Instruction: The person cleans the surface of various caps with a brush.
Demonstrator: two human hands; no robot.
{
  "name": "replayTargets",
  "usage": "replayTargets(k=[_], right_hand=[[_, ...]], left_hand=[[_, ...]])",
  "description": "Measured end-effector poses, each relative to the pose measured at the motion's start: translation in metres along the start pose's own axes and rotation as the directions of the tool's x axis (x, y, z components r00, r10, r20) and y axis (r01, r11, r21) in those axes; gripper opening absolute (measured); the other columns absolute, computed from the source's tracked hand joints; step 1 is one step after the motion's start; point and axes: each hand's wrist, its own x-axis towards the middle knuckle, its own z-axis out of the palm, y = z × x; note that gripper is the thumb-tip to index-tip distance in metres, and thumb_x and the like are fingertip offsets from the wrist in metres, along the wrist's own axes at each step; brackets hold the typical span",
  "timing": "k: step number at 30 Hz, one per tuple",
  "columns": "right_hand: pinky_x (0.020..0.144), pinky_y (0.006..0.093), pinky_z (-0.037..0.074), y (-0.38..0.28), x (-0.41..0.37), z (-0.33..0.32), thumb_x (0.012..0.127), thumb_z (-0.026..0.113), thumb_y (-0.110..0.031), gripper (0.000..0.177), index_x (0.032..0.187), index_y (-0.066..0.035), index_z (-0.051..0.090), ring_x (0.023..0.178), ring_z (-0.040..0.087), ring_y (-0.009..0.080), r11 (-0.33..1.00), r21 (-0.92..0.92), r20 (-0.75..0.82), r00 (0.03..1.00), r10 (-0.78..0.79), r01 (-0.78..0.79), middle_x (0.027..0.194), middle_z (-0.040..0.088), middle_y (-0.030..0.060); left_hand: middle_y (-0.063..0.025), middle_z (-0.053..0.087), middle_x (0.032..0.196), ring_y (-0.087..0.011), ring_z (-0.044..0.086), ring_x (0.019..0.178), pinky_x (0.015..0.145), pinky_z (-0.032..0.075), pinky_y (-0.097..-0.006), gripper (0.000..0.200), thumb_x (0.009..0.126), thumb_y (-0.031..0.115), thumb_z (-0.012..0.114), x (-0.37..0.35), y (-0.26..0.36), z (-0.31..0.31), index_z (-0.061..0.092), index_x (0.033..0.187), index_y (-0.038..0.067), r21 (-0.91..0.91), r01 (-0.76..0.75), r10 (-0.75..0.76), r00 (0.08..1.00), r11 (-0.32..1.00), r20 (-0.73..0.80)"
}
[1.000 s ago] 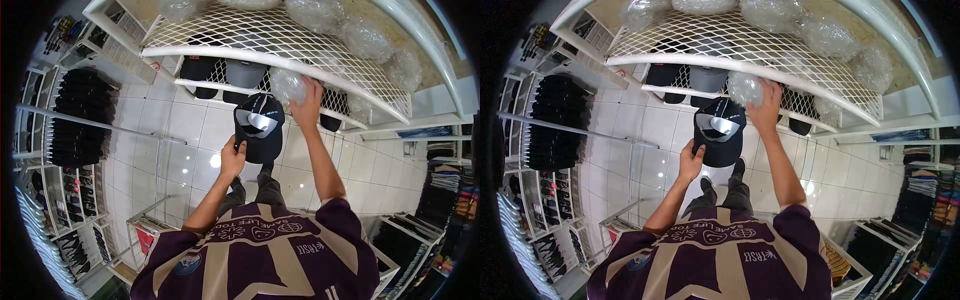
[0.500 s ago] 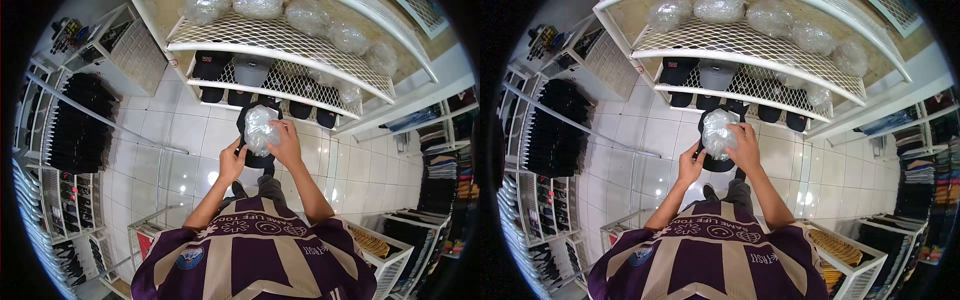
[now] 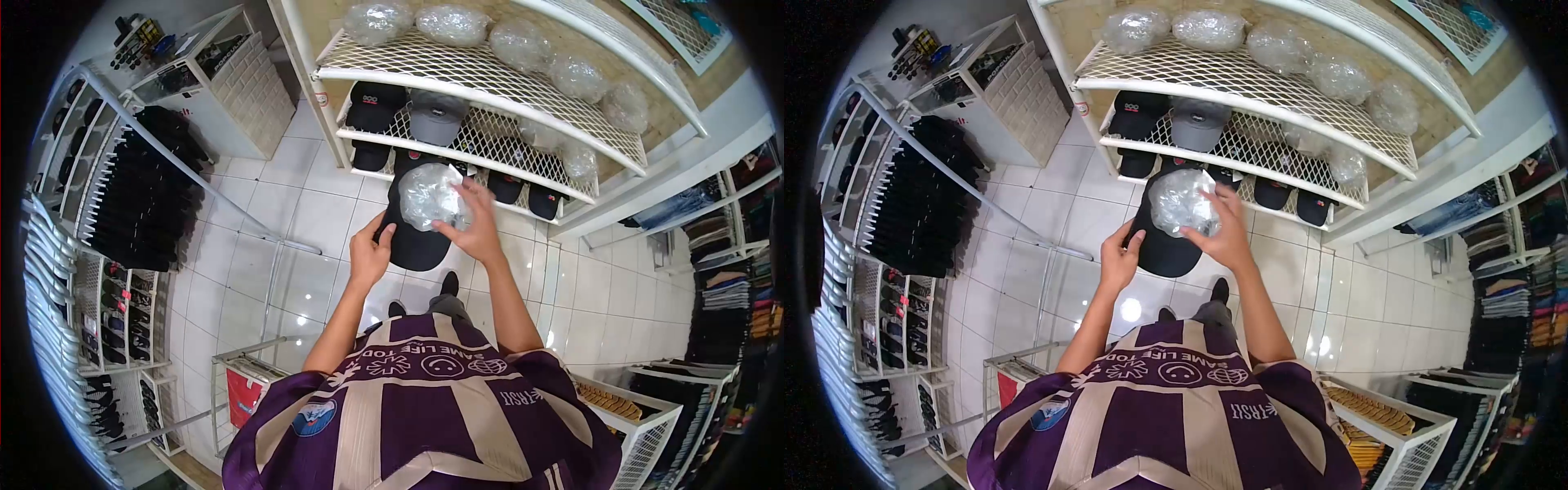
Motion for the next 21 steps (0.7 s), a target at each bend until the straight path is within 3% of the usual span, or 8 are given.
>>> replayTargets(k=[2,3,5,8,9,12,16,21], right_hand=[[0.114,0.0439,0.038,0.009,-0.006,-0.012,0.067,0.095,-0.027,0.091,0.145,-0.007,0.052,0.137,0.044,0.0368,0.968,-0.249,-0.048,0.998,0.026,-0.037,0.150,0.043,0.0202],[0.115,0.0431,0.037,0.031,-0.011,-0.005,0.068,0.095,-0.026,0.097,0.149,-0.007,0.045,0.140,0.042,0.0344,0.967,0.143,-0.033,0.975,0.218,-0.212,0.153,0.040,0.0197],[0.116,0.0404,0.037,0.049,-0.015,-0.002,0.070,0.095,-0.023,0.112,0.157,-0.005,0.028,0.143,0.040,0.0274,0.594,0.708,0.175,0.910,0.376,-0.381,0.157,0.039,0.0175],[0.113,0.0382,0.040,0.031,-0.010,-0.013,0.067,0.096,-0.023,0.110,0.154,-0.004,0.032,0.138,0.046,0.0258,0.654,0.590,0.310,0.881,0.359,-0.474,0.152,0.045,0.0171],[0.106,0.0392,0.047,0.026,-0.010,-0.006,0.065,0.098,-0.027,0.104,0.146,-0.002,0.039,0.126,0.058,0.0279,0.807,0.464,0.157,0.930,0.331,-0.365,0.138,0.059,0.0190],[0.100,0.0412,0.051,0.011,-0.009,0.001,0.062,0.099,-0.032,0.095,0.135,0.000,0.045,0.114,0.067,0.0326,0.770,0.187,-0.041,0.778,0.626,-0.610,0.122,0.067,0.0223],[0.087,0.0414,0.055,0.019,-0.008,0.016,0.061,0.098,-0.035,0.088,0.123,-0.002,0.047,0.096,0.072,0.0348,0.754,-0.119,-0.268,0.752,0.602,-0.646,0.101,0.072,0.0194],[0.095,0.0375,0.049,0.028,-0.012,-0.002,0.067,0.096,-0.039,0.086,0.127,-0.001,0.048,0.112,0.061,0.0262,0.898,0.106,-0.005,0.903,0.430,-0.427,0.118,0.064,0.0169]], left_hand=[[-0.0132,0.074,0.094,-0.0122,0.066,0.080,0.074,0.053,-0.0294,0.034,0.099,0.013,0.065,-0.001,-0.002,-0.005,0.066,0.128,-0.005,-0.154,0.004,-0.002,1.000,0.988,0.010],[-0.0105,0.075,0.102,-0.0119,0.067,0.088,0.081,0.053,-0.0276,0.033,0.100,0.010,0.063,-0.003,-0.002,-0.006,0.065,0.129,-0.006,-0.301,0.012,-0.005,1.000,0.953,0.024],[-0.0094,0.073,0.108,-0.0120,0.066,0.094,0.086,0.052,-0.0267,0.032,0.101,0.008,0.062,-0.007,0.000,-0.007,0.064,0.130,-0.006,-0.346,0.051,-0.020,0.995,0.937,0.094],[-0.0075,0.072,0.112,-0.0109,0.065,0.098,0.089,0.051,-0.0249,0.032,0.102,0.007,0.062,-0.004,0.000,-0.003,0.063,0.131,-0.006,-0.408,0.068,0.006,0.984,0.911,0.177],[-0.0071,0.072,0.112,-0.0106,0.064,0.098,0.090,0.051,-0.0245,0.033,0.102,0.007,0.062,-0.005,0.005,-0.001,0.063,0.132,-0.006,-0.419,0.110,-0.009,0.972,0.901,0.237],[-0.0063,0.072,0.113,-0.0097,0.064,0.099,0.090,0.051,-0.0238,0.034,0.101,0.007,0.063,-0.006,0.014,0.007,0.062,0.133,-0.006,-0.440,0.155,-0.009,0.949,0.885,0.316],[-0.0075,0.071,0.117,-0.0098,0.063,0.101,0.092,0.050,-0.0240,0.036,0.101,0.006,0.062,-0.005,0.014,0.013,0.061,0.135,-0.006,-0.393,0.139,0.009,0.936,0.909,0.352],[-0.0103,0.072,0.117,-0.0130,0.064,0.103,0.093,0.051,-0.0261,0.036,0.100,0.005,0.063,0.011,0.000,0.015,0.062,0.134,-0.005,-0.368,0.092,-0.019,0.980,0.925,0.197]])
